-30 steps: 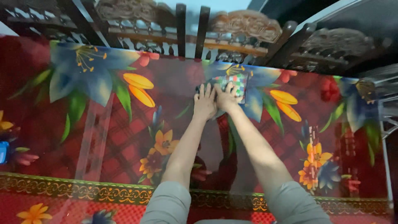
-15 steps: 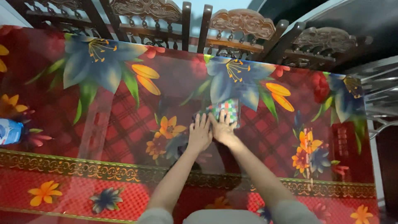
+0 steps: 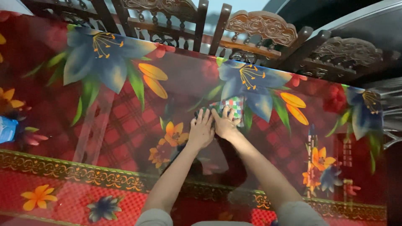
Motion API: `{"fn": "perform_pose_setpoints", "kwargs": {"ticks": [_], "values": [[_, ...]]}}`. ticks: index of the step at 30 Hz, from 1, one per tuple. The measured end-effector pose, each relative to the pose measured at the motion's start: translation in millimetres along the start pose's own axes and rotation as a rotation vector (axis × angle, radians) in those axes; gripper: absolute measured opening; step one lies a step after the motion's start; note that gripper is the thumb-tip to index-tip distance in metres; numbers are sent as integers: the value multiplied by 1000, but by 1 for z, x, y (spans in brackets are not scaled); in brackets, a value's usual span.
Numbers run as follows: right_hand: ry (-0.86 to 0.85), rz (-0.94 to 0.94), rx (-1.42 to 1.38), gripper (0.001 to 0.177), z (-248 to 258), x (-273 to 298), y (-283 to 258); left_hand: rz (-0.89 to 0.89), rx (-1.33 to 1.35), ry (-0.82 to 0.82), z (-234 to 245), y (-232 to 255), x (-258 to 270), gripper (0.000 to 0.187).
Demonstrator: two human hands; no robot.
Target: Clean and wipe a dining table surface using a cleaning cloth and spray.
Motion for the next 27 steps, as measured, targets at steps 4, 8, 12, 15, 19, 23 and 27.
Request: {"fn": "perform_pose_setpoints", "kwargs": {"ticks": [4,8,12,15,19,23,27], "values": [[15,-30,-5,84,16,-53,-4,36,-68,-76,0,-15,-44,65],[41,30,-68,81,45,-81,-15,24,-84,174,-16,-32,-83,62],[91,60,-115,82,77,-99,-27,14,-84,266,-24,-48,-126,63],[125,92,-152,88,97,-114,-29,5,-127,179,-21,-54,-155,69],[120,100,-175,75,111,-135,-17,11,-129,134,-19,-48,-186,70],[132,62,-174,61,127,-156,8,1,-162,216,-27,-32,-219,68],[167,18,-163,58,144,-164,50,-49,-183,200,-37,1,-256,69]]}}
Point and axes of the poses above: each hand's wrist, its own x-axis away from the middle knuckle, its own z-axis out of the back of the hand, y = z × x, the point moved 4 cm from there along -x, towards the middle knuckle, and after that the axes turned 11 degrees about -x, right-handed, at the moved point
